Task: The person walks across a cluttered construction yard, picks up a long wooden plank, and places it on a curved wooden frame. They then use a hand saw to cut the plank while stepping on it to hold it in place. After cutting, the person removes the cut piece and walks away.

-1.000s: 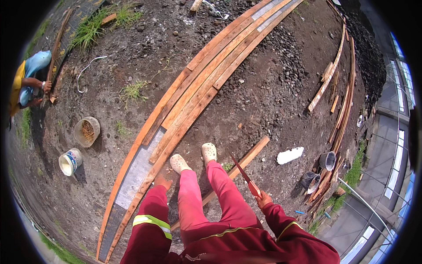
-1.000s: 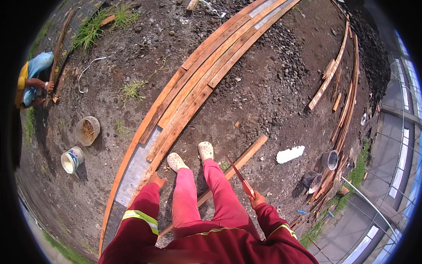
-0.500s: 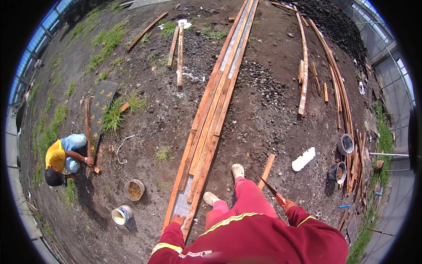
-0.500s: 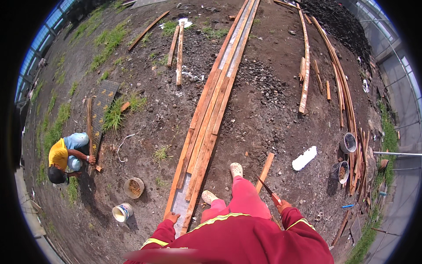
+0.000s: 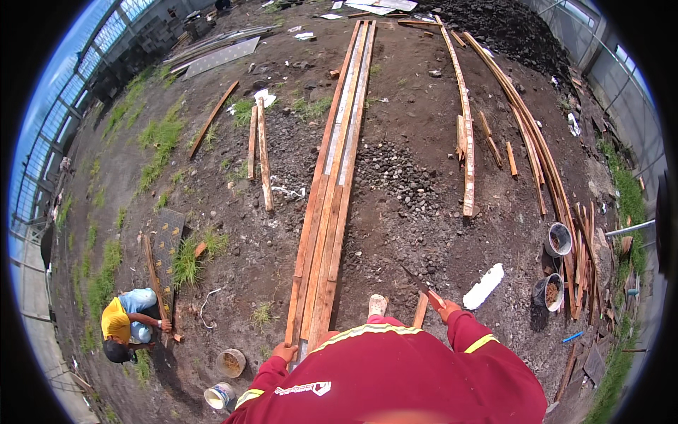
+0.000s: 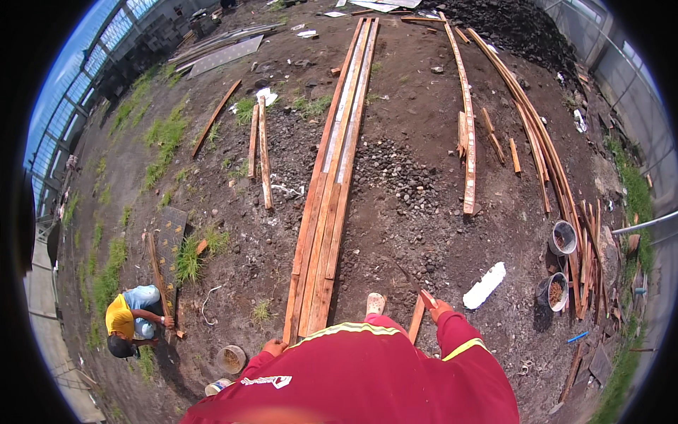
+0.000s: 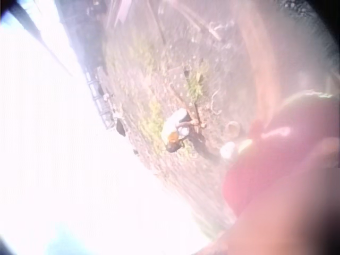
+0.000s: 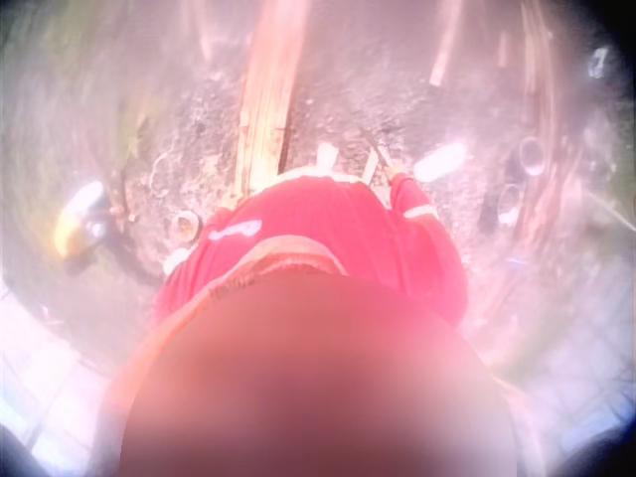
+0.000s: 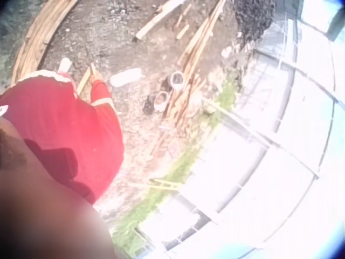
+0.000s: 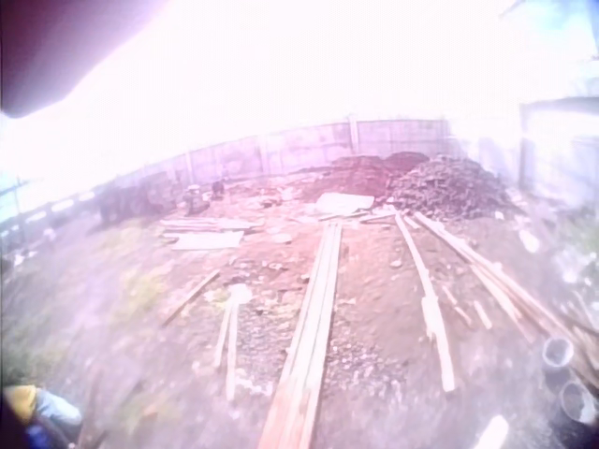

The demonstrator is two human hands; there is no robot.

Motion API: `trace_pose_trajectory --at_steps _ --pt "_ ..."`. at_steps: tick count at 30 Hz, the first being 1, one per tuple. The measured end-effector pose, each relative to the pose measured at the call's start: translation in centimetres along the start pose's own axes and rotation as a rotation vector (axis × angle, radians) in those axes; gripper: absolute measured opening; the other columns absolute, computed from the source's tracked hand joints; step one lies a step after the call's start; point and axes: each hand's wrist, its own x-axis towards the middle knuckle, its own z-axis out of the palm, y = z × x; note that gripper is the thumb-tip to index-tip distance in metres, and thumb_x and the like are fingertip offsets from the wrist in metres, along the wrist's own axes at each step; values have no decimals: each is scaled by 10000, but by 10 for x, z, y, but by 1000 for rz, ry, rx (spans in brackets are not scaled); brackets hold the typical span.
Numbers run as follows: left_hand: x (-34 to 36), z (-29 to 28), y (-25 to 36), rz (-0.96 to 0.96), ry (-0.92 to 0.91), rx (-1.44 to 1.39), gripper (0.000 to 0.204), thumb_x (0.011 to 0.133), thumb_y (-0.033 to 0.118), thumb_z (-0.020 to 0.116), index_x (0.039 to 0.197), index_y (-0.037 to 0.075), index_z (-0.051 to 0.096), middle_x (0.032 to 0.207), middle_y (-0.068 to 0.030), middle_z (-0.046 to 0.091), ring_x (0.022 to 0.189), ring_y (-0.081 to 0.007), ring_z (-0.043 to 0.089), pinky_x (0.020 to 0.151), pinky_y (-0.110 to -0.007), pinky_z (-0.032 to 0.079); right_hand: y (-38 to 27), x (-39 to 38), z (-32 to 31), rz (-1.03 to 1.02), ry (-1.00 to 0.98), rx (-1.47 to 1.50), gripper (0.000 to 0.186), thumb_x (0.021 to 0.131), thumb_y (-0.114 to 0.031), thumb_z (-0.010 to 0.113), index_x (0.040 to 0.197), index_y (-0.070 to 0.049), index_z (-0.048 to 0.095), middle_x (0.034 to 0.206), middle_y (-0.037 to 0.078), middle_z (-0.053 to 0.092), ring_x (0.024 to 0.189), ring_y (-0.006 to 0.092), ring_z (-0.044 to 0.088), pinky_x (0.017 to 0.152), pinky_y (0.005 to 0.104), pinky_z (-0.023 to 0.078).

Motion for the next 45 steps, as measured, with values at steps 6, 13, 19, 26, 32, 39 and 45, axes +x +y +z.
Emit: trace_pose_trajectory --at_steps 6,13,19,26,32,39,45 --pt "58 -24 92 151 15 20 485 725 387 652 1006 -6 611 965 -197 625 931 -291 600 817 -347 456 -46 91 -91 -41 200 185 338 766 -242 598 1063 -90 547 1018 188 594 985 356 552 831 417 437" --pt "143 -67 182 7 -62 286 523 708 433 637 984 -12 620 998 -200 615 961 -308 585 842 -360 448 -63 161 -136 76 203 250 341 763 -255 607 1065 -104 559 1015 177 602 979 347 562 834 403 441" --pt "244 -136 324 61 -250 330 565 722 471 597 985 -29 620 1058 -237 580 1034 -325 547 881 -383 424 -41 195 -149 404 -37 141 391 747 -293 625 1043 -43 567 1039 192 593 1008 344 551 873 408 423" --pt "335 -241 637 442 125 266 414 745 394 641 891 7 642 834 -162 644 808 -258 622 728 -354 468 -58 256 -168 428 102 390 369 748 -312 639 989 -38 584 992 194 608 956 348 572 819 426 437" --pt "389 -261 818 515 151 232 426 759 372 633 957 -5 613 880 -174 638 822 -269 615 731 -353 470 -108 365 -232 475 163 524 385 765 -366 619 970 -41 593 955 177 619 894 330 597 767 429 450" --pt "392 -265 910 394 -135 404 466 754 361 626 1021 -20 606 1023 -200 607 977 -305 577 860 -369 433 -172 494 -444 492 93 808 570 843 -540 386 1105 -61 549 1046 227 579 1007 387 532 869 447 412" --pt "414 -301 982 227 -111 261 433 760 356 612 948 -33 634 863 -193 646 849 -262 631 762 -353 479 -229 657 -636 507 257 571 440 806 -455 500 1081 -122 585 1023 182 603 1007 376 539 882 422 414"
